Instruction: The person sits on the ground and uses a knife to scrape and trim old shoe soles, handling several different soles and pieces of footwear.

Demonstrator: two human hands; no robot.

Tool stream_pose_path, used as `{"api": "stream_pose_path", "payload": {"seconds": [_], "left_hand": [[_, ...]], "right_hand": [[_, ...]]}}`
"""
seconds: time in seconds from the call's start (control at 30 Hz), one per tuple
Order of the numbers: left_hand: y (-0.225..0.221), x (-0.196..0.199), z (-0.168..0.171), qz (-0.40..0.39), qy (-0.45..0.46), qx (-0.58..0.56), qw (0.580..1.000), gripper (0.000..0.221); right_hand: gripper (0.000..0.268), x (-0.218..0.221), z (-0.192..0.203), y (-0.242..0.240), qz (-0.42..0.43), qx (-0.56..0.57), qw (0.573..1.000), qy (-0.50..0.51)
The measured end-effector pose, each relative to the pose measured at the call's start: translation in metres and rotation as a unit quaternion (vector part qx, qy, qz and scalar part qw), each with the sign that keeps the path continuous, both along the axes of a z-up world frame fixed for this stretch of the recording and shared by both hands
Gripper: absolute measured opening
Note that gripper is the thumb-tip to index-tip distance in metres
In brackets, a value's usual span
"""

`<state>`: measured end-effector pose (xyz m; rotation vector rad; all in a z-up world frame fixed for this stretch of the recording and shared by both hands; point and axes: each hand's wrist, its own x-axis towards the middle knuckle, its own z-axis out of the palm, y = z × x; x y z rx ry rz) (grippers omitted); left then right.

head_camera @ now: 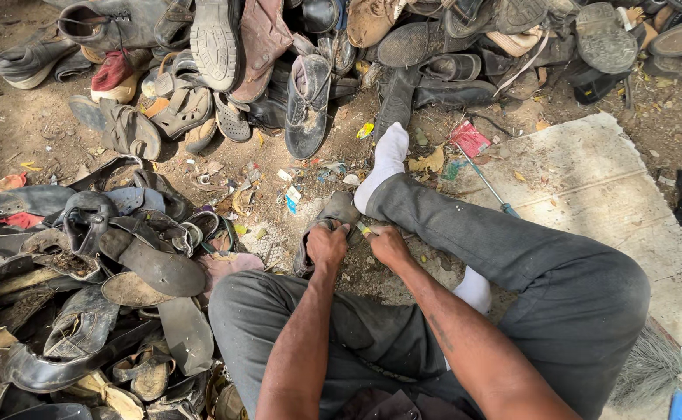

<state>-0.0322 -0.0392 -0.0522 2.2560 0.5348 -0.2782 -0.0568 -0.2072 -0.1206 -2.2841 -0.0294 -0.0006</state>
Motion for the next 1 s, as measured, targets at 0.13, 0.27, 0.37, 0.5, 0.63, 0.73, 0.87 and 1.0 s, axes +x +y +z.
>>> {"api": "stream_pose_path", "payload": {"seconds": [0.13,0.27,0.37,0.5,0.63,0.73,0.87,1.0], "left_hand": [[0.004,-0.001,-0.006,0.039,-0.012,-0.049,0.998,0.028],[0.008,0.003,-0.008,0.068,-0.040,-0.099,0.992,0.030],[0.011,-0.001,-0.012,0.062,-0.068,-0.122,0.988,0.026],[0.011,0.001,-0.024,0.067,-0.165,-0.185,0.967,0.026],[0.004,0.003,-0.041,0.137,-0.161,-0.237,0.948,0.022],[0.003,0.000,-0.038,0.160,-0.170,-0.252,0.939,0.022],[-0.016,0.005,-0.021,0.200,-0.092,-0.139,0.966,0.023],[-0.035,0.012,-0.020,0.207,-0.056,-0.099,0.972,0.029]], "right_hand": [[0.029,-0.047,0.036,0.010,-0.032,0.010,0.980,0.198],[0.022,-0.066,0.068,0.026,-0.049,-0.046,0.990,0.121],[0.021,-0.038,0.068,0.043,-0.044,-0.058,0.983,0.171],[0.031,-0.053,0.062,0.056,-0.078,-0.030,0.971,0.222],[0.021,-0.095,0.059,0.051,-0.050,-0.013,0.990,0.129],[0.020,-0.092,0.048,0.047,-0.041,0.002,0.986,0.161],[0.024,-0.075,0.042,0.042,-0.052,0.004,0.983,0.177],[0.030,-0.056,0.056,0.037,-0.086,-0.057,0.963,0.250]]}}
